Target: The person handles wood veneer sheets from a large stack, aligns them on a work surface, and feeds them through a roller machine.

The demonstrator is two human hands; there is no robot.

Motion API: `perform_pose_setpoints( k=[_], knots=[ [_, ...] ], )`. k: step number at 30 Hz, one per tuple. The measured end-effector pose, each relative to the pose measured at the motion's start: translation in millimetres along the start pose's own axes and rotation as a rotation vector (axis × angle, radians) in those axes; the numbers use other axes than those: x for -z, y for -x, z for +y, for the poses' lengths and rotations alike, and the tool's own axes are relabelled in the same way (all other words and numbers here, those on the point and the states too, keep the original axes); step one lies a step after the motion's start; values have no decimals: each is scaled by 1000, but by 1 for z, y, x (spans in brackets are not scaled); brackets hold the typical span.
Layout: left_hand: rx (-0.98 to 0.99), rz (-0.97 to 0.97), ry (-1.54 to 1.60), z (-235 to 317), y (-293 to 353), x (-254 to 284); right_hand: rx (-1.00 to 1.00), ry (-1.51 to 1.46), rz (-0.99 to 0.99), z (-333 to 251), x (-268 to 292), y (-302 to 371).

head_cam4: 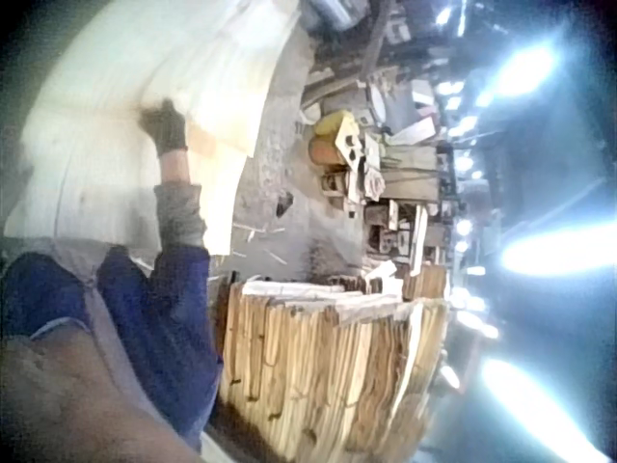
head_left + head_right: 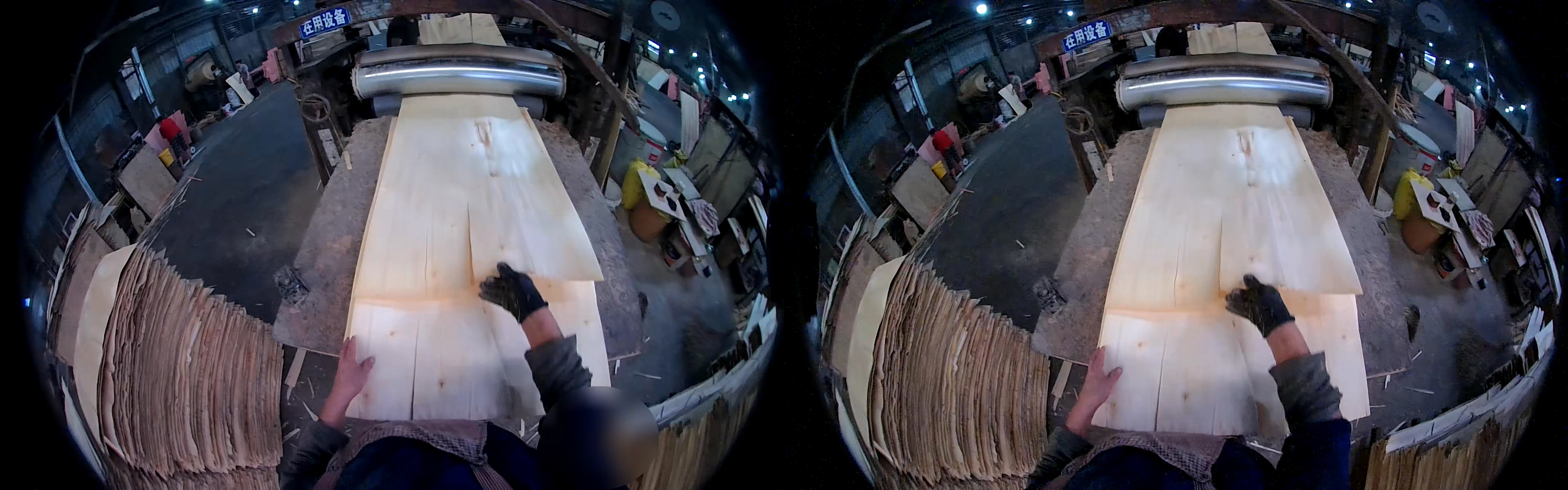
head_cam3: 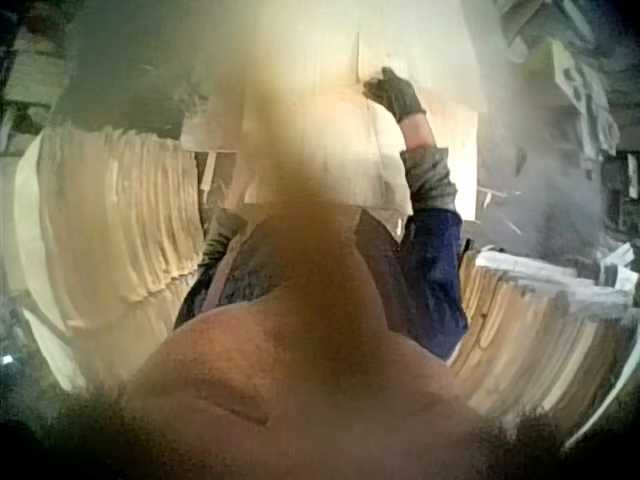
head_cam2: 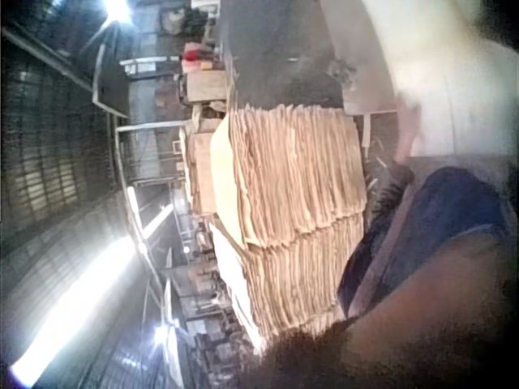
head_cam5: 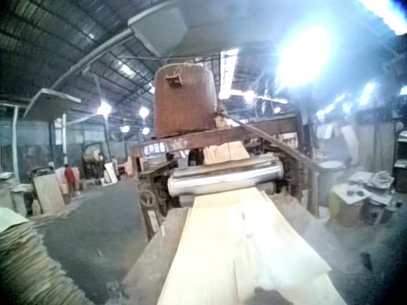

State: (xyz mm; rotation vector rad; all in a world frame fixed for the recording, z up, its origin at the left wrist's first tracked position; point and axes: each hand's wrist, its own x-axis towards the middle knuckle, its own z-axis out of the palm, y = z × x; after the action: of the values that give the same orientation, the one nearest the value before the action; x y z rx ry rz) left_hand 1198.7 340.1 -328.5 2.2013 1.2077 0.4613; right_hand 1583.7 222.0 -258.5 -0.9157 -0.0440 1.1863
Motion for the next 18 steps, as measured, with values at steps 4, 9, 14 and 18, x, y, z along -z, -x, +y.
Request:
perform_pose_setpoints(
  k=[4, 9, 14, 18],
  knots=[
    [49, -57, 49, 3, -2, 2, 95, -108, -54, -24, -3, -84],
    [181, -81, 405, -21, -7, -7, 167, -210, -191, 7, -1, -102],
    [314, -247, 1032, 0, -4, 24, -88, -109, -378, 77, 18, -15],
    [167, -189, 1132, -1, -10, 38, -272, -66, -390, 111, 33, 85]
  ],
)
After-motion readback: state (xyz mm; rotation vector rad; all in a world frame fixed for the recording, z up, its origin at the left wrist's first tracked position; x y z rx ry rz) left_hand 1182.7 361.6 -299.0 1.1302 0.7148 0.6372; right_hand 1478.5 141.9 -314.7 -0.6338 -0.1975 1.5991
